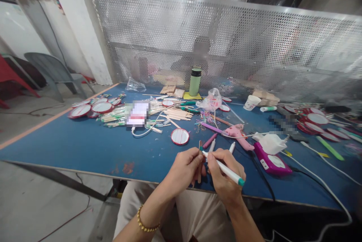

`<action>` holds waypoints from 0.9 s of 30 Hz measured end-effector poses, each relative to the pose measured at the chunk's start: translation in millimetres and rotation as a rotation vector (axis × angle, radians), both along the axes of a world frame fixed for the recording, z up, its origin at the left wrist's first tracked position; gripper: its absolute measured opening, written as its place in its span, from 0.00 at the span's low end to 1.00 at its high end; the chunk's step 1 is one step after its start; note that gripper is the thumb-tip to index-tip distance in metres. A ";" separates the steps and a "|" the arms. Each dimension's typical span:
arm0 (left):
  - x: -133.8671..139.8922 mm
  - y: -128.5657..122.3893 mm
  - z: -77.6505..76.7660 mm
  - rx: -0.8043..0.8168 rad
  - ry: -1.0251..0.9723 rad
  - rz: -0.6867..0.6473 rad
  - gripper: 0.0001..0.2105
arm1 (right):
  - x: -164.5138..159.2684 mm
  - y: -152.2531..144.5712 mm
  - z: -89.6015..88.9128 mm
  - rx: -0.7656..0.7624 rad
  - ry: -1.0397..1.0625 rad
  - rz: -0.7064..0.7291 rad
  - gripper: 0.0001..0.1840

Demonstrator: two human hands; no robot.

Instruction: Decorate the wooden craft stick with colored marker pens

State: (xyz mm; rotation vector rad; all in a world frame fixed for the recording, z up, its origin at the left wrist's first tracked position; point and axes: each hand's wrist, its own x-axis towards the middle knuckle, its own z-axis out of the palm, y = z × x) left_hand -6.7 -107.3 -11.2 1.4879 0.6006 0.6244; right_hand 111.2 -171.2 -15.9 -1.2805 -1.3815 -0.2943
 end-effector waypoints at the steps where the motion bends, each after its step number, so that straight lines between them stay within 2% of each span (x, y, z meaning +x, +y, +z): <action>1: -0.1 -0.1 -0.2 0.000 0.002 0.002 0.20 | -0.1 0.0 0.0 0.001 -0.002 0.001 0.09; 16: 0.4 0.6 -0.4 -0.005 -0.001 -0.003 0.20 | -0.5 0.5 1.0 -0.008 0.045 0.025 0.10; 27: -0.1 -0.8 0.1 -0.016 -0.003 0.007 0.21 | 0.5 1.1 0.1 0.000 -0.026 -0.014 0.09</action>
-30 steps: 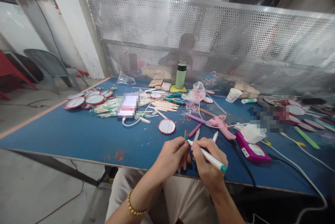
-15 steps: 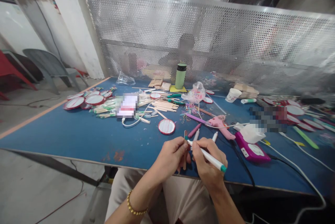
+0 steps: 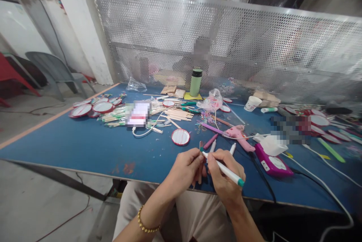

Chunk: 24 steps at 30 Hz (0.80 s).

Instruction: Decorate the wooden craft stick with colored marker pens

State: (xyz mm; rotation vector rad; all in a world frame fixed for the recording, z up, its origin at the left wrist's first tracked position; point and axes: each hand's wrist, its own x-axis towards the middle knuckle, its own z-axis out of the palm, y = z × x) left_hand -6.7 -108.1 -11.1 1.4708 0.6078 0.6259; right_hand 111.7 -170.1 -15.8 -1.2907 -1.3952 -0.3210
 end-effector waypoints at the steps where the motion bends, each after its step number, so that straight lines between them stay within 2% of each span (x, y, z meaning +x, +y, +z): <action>1: 0.0 -0.1 0.4 -0.003 -0.001 0.000 0.21 | -0.2 -0.3 0.4 0.001 0.000 0.002 0.09; 6: 0.2 -0.1 1.2 -0.012 -0.009 -0.015 0.20 | -1.5 -1.9 2.6 -0.015 0.069 0.040 0.10; 13: 0.6 0.3 -0.5 -0.011 -0.017 -0.006 0.21 | -1.0 0.2 1.0 0.016 0.009 -0.030 0.10; 24: -0.1 0.7 0.4 -0.002 -0.012 -0.010 0.19 | -1.2 -1.2 2.2 0.006 0.053 0.014 0.09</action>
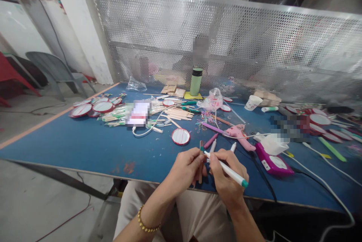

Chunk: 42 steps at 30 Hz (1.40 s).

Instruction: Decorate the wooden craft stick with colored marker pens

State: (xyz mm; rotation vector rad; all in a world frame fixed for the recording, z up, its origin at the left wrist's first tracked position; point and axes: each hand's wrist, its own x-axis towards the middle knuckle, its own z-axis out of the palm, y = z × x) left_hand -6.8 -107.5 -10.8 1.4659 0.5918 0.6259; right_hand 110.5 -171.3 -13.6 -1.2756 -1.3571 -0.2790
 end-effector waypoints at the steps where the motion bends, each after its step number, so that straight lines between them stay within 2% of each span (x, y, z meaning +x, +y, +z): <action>1: 0.0 -0.2 0.3 -0.002 0.004 0.002 0.19 | -0.2 -0.2 -0.1 0.000 0.001 0.001 0.09; 10: 0.5 -1.0 0.8 -0.005 0.020 0.013 0.21 | -0.1 0.1 -1.5 0.006 -0.028 0.006 0.09; 31: 1.1 -0.3 -1.6 0.016 0.025 0.013 0.18 | 0.2 1.0 -0.2 0.018 -0.078 0.014 0.09; 42: 1.5 -1.9 2.0 -0.004 0.039 0.022 0.19 | 0.3 2.1 -2.4 0.021 -0.066 -0.028 0.07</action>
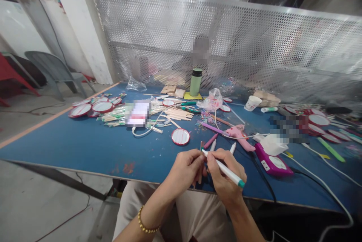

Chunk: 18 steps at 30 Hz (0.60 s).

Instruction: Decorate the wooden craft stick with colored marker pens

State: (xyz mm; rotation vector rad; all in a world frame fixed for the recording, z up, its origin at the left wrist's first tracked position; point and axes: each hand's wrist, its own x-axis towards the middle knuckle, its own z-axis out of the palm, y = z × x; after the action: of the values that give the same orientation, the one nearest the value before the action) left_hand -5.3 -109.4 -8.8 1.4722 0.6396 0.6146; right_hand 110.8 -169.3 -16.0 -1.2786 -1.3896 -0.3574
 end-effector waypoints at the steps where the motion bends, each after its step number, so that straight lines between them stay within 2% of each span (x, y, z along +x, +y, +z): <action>1: -0.1 -0.2 0.5 -0.002 0.000 0.001 0.20 | 0.1 0.3 -0.4 -0.002 0.005 -0.003 0.07; 18: -0.5 -0.3 1.4 0.005 0.026 0.004 0.21 | 0.7 1.2 -1.8 -0.032 0.026 -0.029 0.08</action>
State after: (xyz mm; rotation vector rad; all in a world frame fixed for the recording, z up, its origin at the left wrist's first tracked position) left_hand -5.9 -109.7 -7.3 1.4861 0.6625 0.6015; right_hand 111.4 -168.0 -17.8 -1.3267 -1.3607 -0.3377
